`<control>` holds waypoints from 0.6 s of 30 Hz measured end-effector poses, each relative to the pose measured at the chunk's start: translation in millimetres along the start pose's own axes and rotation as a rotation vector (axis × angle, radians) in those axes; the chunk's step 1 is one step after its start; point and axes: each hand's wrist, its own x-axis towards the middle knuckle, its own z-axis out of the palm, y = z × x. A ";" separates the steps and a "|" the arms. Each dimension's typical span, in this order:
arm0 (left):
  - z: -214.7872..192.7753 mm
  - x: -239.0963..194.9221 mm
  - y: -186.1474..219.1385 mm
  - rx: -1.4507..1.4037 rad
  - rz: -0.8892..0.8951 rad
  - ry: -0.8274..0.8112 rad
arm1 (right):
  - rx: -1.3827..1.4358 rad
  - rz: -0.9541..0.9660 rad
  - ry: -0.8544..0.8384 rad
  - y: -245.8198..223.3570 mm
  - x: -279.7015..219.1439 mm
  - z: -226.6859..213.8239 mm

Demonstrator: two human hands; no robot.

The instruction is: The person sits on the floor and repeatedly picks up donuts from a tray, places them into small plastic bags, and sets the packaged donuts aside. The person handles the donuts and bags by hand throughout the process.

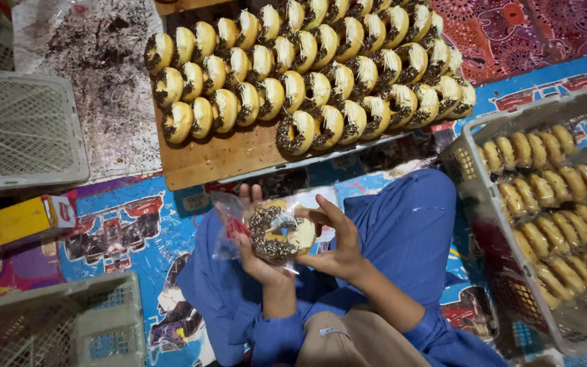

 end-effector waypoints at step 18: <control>-2.9 -19.3 -18.1 -0.096 -0.351 -0.064 | -0.163 -0.232 -0.054 -11.4 37.2 -2.1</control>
